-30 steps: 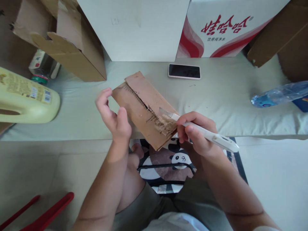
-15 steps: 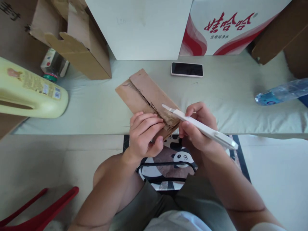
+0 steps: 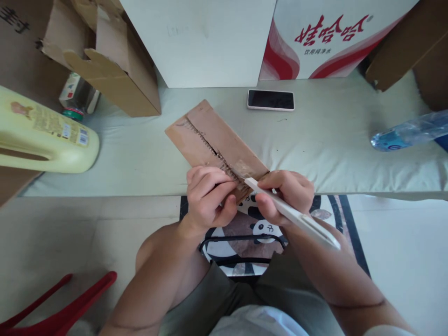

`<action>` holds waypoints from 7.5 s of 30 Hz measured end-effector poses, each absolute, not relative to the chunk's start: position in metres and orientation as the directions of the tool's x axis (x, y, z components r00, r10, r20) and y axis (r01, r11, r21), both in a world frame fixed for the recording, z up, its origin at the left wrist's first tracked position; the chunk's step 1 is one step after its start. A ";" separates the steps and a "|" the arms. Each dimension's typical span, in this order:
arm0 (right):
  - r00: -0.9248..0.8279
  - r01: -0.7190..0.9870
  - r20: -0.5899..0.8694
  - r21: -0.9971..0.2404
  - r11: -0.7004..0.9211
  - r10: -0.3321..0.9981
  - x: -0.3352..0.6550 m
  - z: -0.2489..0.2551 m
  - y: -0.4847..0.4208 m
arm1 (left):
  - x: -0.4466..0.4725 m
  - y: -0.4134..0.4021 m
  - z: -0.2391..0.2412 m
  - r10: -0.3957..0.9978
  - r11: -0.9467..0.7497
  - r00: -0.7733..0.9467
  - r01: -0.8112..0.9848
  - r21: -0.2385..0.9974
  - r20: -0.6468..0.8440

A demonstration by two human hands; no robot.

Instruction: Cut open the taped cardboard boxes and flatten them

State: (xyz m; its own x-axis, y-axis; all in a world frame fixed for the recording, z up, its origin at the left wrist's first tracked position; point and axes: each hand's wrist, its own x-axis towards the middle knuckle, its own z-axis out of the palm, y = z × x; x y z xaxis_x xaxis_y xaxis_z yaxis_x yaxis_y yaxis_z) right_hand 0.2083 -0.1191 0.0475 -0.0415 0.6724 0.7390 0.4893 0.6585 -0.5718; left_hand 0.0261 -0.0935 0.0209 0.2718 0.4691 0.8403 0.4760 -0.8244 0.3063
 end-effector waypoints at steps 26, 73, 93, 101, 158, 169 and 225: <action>-0.018 0.505 0.739 -0.575 0.644 0.673 0.198 0.042 -0.123 | 0.030 -0.089 0.017 0.463 -0.825 0.264 0.477 0.303 0.846; 0.341 0.179 0.251 -0.964 0.199 0.906 0.210 0.049 -0.128 | 0.031 -0.089 0.021 0.499 -0.811 0.279 0.485 0.328 0.820; 0.353 -0.086 0.162 -0.975 0.204 0.921 0.210 0.047 -0.117 | 0.030 -0.090 0.019 0.515 -0.799 0.281 0.499 0.335 0.810; 0.310 0.048 0.214 -0.977 0.210 0.926 0.210 0.046 -0.126 | 0.032 -0.090 0.020 0.513 -0.799 0.279 0.502 0.332 0.812; 0.112 0.423 0.445 -0.830 0.362 0.889 0.210 0.067 -0.134 | 0.040 -0.098 0.012 0.606 -0.701 0.208 0.595 0.392 0.768; 0.195 0.312 0.369 -0.902 0.299 0.909 0.212 0.059 -0.137 | 0.039 -0.094 0.005 0.545 -0.717 0.198 0.614 0.330 0.815; 0.237 0.868 -0.150 -0.411 -0.278 0.960 0.242 -0.020 -0.080 | 0.005 -0.041 -0.014 0.589 -0.559 -0.393 0.433 0.707 0.706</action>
State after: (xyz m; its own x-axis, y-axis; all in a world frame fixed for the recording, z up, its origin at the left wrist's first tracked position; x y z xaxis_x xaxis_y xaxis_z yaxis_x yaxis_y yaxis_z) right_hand 0.2418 -0.0805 -0.0205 0.2368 0.9600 -0.1496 0.8683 -0.2782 -0.4107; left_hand 0.0053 -0.0406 -0.0145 -0.3931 0.5890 0.7061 0.4325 -0.5592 0.7073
